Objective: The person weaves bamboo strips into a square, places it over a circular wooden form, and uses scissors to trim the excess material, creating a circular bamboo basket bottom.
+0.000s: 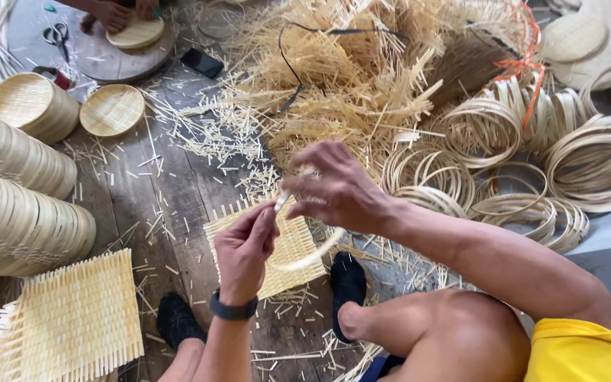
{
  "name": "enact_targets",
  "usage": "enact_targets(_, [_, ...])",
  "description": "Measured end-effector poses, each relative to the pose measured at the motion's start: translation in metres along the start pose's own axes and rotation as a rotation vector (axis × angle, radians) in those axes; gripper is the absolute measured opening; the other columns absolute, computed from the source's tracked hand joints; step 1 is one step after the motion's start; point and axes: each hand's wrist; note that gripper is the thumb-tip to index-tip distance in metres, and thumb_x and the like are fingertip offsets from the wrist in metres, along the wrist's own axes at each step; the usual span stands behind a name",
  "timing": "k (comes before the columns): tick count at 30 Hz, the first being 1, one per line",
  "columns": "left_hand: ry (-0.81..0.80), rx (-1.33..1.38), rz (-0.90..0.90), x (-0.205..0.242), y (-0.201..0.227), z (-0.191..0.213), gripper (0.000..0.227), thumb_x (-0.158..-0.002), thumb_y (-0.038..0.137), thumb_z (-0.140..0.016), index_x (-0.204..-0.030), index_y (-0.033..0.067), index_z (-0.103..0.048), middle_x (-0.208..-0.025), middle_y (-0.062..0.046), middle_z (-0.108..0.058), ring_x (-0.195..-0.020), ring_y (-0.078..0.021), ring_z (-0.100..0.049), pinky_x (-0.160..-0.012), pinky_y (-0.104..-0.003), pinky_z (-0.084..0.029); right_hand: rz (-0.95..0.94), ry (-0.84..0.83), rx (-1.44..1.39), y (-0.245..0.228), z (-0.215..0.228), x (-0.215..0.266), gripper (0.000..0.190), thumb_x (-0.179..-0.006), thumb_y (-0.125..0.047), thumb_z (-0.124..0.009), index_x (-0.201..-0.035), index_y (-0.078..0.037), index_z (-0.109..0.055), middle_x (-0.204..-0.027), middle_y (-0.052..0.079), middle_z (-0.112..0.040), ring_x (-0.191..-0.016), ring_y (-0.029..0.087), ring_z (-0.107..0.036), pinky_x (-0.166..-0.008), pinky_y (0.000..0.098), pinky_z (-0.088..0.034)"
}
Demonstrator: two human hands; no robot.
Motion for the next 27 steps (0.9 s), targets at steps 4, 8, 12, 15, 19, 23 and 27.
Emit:
enact_targets(4, [0.007, 0.213, 0.310, 0.007, 0.024, 0.013, 0.021, -0.099, 0.019, -0.065, -0.100, -0.0004, -0.073, -0.071, -0.001, -0.065, -0.053, -0.0040, -0.051, -0.042, -0.019, -0.038, 0.076, -0.185, -0.152, 0.000, -0.036, 0.004, 0.020, -0.092, -0.025, -0.077, -0.100, -0.008, -0.071, -0.091, 0.003, -0.062, -0.085, 0.016, -0.059, -0.068, 0.0326, -0.053])
enact_targets(8, [-0.060, 0.039, 0.535, -0.016, 0.039, 0.022, 0.052, -0.096, 0.055, -0.043, -0.075, 0.0112, -0.063, -0.059, 0.002, -0.053, -0.045, -0.0071, -0.045, -0.039, -0.023, -0.038, 0.122, -0.331, -0.220, -0.019, -0.066, 0.013, 0.011, -0.094, -0.016, -0.074, -0.090, -0.007, -0.068, -0.088, 0.004, -0.059, -0.082, 0.017, -0.059, -0.064, 0.0300, -0.055])
enact_targets(12, [-0.111, -0.102, 0.553, -0.016, 0.025, 0.040, 0.074, -0.093, 0.078, -0.022, -0.055, 0.0177, -0.043, -0.047, 0.006, -0.035, -0.036, -0.0071, -0.031, -0.031, -0.024, -0.027, 0.120, -0.275, -0.145, -0.037, -0.089, 0.011, 0.012, -0.087, -0.012, -0.074, -0.087, -0.004, -0.065, -0.085, 0.005, -0.056, -0.080, 0.018, -0.057, -0.063, 0.0315, -0.054])
enact_targets(15, [0.045, -0.083, 0.520, -0.009, 0.006, 0.047, 0.073, -0.094, 0.079, -0.026, -0.055, 0.0187, -0.040, -0.047, 0.008, -0.029, -0.036, -0.0051, -0.025, -0.031, -0.024, -0.021, 0.060, -0.256, -0.138, -0.044, -0.100, 0.019, 0.013, -0.083, -0.013, -0.074, -0.087, -0.004, -0.066, -0.083, 0.005, -0.055, -0.079, 0.019, -0.056, -0.061, 0.0324, -0.053])
enact_targets(19, [0.138, -0.026, 0.477, -0.005, -0.011, 0.053, 0.072, -0.095, 0.078, -0.029, -0.056, 0.0183, -0.041, -0.048, 0.007, -0.032, -0.037, -0.0055, -0.028, -0.032, -0.025, -0.023, -0.001, -0.251, -0.135, -0.045, -0.122, 0.031, 0.014, -0.088, -0.015, -0.075, -0.095, -0.004, -0.071, -0.081, 0.004, -0.056, -0.076, 0.017, -0.055, -0.057, 0.0300, -0.051])
enact_targets(23, [0.093, 0.170, 0.519, -0.009, -0.013, 0.055, 0.053, -0.097, 0.062, -0.046, -0.071, 0.0162, -0.054, -0.054, 0.004, -0.042, -0.038, -0.0064, -0.033, -0.032, -0.025, -0.023, -0.160, -0.448, -0.333, -0.018, -0.126, 0.023, 0.020, -0.086, -0.024, -0.079, -0.093, -0.005, -0.075, -0.085, 0.007, -0.065, -0.077, 0.019, -0.061, -0.057, 0.0306, -0.053])
enact_targets(27, [0.128, 0.083, 0.277, -0.006, 0.001, 0.078, 0.037, -0.102, 0.042, -0.062, -0.094, 0.0068, -0.068, -0.061, 0.004, -0.050, -0.043, -0.0059, -0.038, -0.037, -0.025, -0.029, -0.297, -0.460, -0.219, 0.038, -0.073, 0.040, 0.054, -0.090, -0.042, -0.077, -0.121, 0.000, -0.069, -0.123, 0.021, -0.067, -0.114, 0.034, -0.062, -0.095, 0.0464, -0.054])
Point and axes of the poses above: each hand's wrist, its own x-axis away from the middle knuckle, its own z-axis out of the back of the hand, y = z × x
